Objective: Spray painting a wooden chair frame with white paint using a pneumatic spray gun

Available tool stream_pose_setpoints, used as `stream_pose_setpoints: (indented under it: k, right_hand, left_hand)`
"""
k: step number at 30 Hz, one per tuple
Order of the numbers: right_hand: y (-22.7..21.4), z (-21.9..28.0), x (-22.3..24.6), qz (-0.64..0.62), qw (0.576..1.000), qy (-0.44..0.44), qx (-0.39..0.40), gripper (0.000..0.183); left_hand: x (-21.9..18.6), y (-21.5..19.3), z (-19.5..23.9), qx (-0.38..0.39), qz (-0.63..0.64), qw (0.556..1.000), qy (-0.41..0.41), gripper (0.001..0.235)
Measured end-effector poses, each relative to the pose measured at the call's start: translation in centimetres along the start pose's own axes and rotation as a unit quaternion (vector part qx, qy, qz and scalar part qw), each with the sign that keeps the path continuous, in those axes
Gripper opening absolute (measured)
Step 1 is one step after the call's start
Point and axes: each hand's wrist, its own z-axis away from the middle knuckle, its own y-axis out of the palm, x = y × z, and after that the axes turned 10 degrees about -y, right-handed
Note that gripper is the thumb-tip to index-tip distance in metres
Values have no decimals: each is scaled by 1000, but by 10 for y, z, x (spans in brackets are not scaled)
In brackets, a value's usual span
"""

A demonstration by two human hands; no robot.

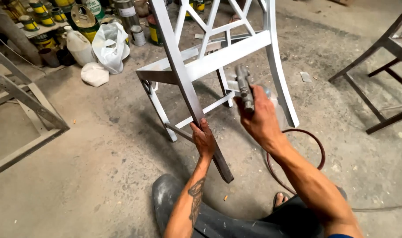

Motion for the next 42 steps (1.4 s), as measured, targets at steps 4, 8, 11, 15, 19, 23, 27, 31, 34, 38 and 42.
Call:
stream_pose_setpoints:
  k: [4, 8, 11, 15, 19, 23, 27, 31, 34, 38, 42]
  right_hand:
    - [12, 3, 4, -37, 999, 13, 15, 35]
    - [12, 6, -2, -58, 998, 26, 5, 31]
    - [8, -7, -11, -45, 998, 9, -42, 30]
    - [2, -26, -61, -40, 993, -56, -95, 29]
    - [0, -40, -94, -22, 992, -53, -109, 31]
    - [-1, -54, -107, -23, 993, -21, -111, 31]
    - [-7, -53, -112, -1, 992, -37, -124, 31]
    - [-8, -46, -124, -25, 991, -18, -127, 30]
    - [4, -53, -118, -42, 987, -52, -149, 28]
    - [24, -65, -120, -26, 983, -68, -167, 33]
    - [26, -72, -97, -46, 985, -34, -165, 29]
  left_hand:
    - [8, 4, -5, -10, -7, 1000, 1, 41]
    - [-15, -5, 8, 5, 5, 1000, -10, 43]
    - [-20, -6, 6, -4, -2, 1000, -2, 42]
    - [-12, -3, 1, -11, -6, 1000, 9, 47]
    - [6, 6, -8, -22, -7, 1000, 19, 47]
    - [6, 5, -12, -22, -9, 1000, 21, 48]
    - [16, 9, -16, -25, -17, 999, 20, 50]
    - [21, 14, -22, -28, -24, 999, 9, 52]
    - [20, 11, -22, -30, -33, 999, 6, 51]
    - [9, 8, -15, -26, -43, 999, 3, 52]
    - [9, 10, -15, -30, -41, 999, -6, 51]
